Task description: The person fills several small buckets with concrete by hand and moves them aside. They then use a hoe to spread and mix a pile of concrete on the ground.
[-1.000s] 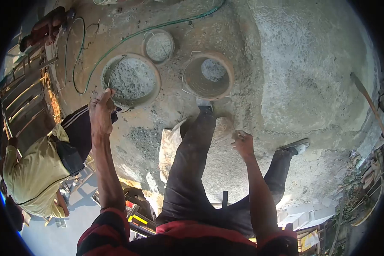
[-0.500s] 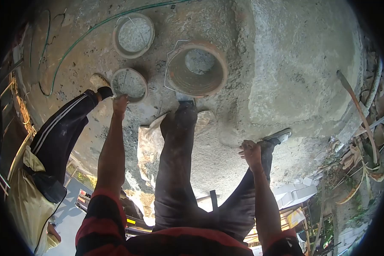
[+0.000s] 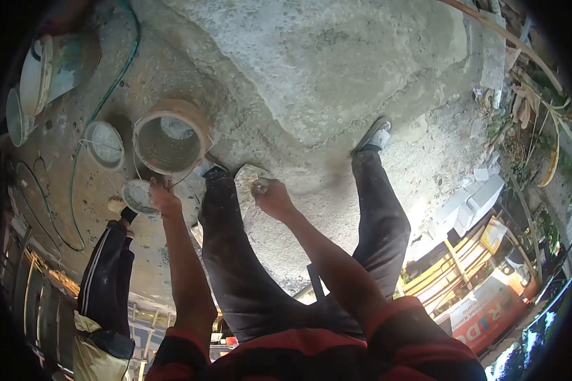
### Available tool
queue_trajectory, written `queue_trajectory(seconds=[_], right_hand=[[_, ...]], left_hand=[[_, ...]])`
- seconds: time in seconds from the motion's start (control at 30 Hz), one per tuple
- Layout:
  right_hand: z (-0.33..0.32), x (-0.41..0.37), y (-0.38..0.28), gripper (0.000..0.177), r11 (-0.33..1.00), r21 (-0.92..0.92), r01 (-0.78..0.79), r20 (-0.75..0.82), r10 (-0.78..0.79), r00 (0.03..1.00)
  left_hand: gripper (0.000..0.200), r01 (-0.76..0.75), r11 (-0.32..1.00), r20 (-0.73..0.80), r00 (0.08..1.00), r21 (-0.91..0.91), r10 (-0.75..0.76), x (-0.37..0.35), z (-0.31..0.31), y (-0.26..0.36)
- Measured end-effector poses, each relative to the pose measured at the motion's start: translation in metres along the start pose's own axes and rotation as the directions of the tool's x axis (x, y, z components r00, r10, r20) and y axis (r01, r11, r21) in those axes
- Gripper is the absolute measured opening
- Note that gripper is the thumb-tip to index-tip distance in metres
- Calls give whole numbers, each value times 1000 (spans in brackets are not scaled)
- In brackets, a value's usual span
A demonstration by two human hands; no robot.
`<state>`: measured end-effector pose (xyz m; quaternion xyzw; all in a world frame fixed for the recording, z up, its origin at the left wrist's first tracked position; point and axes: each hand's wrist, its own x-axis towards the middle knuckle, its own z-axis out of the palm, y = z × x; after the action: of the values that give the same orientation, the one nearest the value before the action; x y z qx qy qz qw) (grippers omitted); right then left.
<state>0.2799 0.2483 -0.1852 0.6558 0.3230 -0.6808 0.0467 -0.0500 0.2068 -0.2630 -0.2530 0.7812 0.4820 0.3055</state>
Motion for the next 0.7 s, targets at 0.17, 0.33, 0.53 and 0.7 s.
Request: queue_trajectory(seconds=[0.17,0.33,0.53,0.7], right_hand=[[-78,15,-5,52,992,69,110,-154,-98,983],[-165,18,-31,98,962,259,83,-28,-78,997],[-315,49,31,88,802,595,48,47,-94,995],[-503,43,84,31,880,390,273,-419,-94,903]], left_hand=[[24,-207,976,252,950,71,183,-202,88,51],[30,-145,959,401,915,243,36,-375,141,-2],[35,-81,908,736,617,411,-278,-516,216,-112],[33,-104,894,851,370,436,-372,-535,304,-194]])
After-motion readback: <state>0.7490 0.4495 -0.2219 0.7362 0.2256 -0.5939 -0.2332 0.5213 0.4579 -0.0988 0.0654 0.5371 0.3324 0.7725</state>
